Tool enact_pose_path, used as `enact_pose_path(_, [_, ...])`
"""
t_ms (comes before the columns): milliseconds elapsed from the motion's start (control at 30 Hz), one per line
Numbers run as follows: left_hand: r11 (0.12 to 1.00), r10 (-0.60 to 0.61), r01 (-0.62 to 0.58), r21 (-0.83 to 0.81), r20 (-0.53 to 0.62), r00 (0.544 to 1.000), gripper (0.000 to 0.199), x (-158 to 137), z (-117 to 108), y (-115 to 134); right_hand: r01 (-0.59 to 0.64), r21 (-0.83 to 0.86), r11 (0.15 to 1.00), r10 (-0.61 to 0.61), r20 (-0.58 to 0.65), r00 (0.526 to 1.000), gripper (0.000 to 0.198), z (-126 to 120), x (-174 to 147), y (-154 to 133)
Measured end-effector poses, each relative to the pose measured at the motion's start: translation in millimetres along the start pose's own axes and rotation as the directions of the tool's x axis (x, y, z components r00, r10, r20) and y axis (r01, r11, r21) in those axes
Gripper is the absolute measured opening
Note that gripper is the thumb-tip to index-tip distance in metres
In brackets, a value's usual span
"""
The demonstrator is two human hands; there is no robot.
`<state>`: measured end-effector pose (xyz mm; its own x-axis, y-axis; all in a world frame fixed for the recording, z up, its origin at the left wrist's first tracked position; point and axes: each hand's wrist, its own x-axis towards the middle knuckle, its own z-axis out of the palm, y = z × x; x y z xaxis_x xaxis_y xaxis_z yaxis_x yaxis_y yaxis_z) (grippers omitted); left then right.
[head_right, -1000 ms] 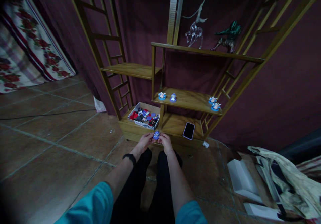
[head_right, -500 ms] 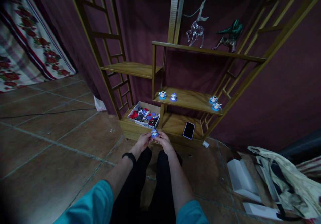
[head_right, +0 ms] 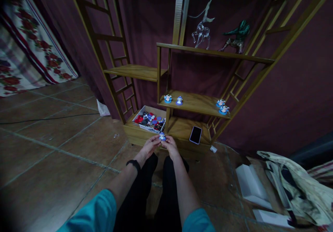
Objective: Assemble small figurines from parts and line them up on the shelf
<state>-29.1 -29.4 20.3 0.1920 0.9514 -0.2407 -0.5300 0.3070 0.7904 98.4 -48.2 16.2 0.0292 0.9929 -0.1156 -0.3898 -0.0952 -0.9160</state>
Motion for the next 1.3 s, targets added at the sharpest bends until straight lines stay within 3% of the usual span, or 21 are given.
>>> enact_pose_path(233, [0.999, -0.019, 0.021, -0.028, 0.075, 0.997, 0.044, 3.4, -2.1, -2.6, 0.008, 0.008, 1.0, -0.008, 0.016, 1.0, 0.045, -2.9, 3.0, 0.5])
enact_pose_path(633, [1.0, 0.015, -0.014, -0.017, 0.105, 0.994, 0.043, 5.8, -2.0, -5.0, -0.028, 0.039, 0.999, 0.027, 0.019, 0.999, 0.043, -6.0, 6.5, 1.1])
enact_pose_path(1033, [0.996, -0.086, 0.089, -0.008, 0.188, 0.978, 0.037, 2.0, -1.1, 0.8, -0.039, 0.053, 0.998, 0.039, -0.001, 0.999, 0.035, -7.1, 4.7, -1.6])
enact_pose_path(1300, [0.995, -0.053, 0.064, -0.07, 0.145, 0.988, 0.04, 5.0, -3.7, -2.6, -0.036, 0.065, 0.997, 0.036, 0.002, 0.999, 0.034, -6.2, 4.2, -1.4])
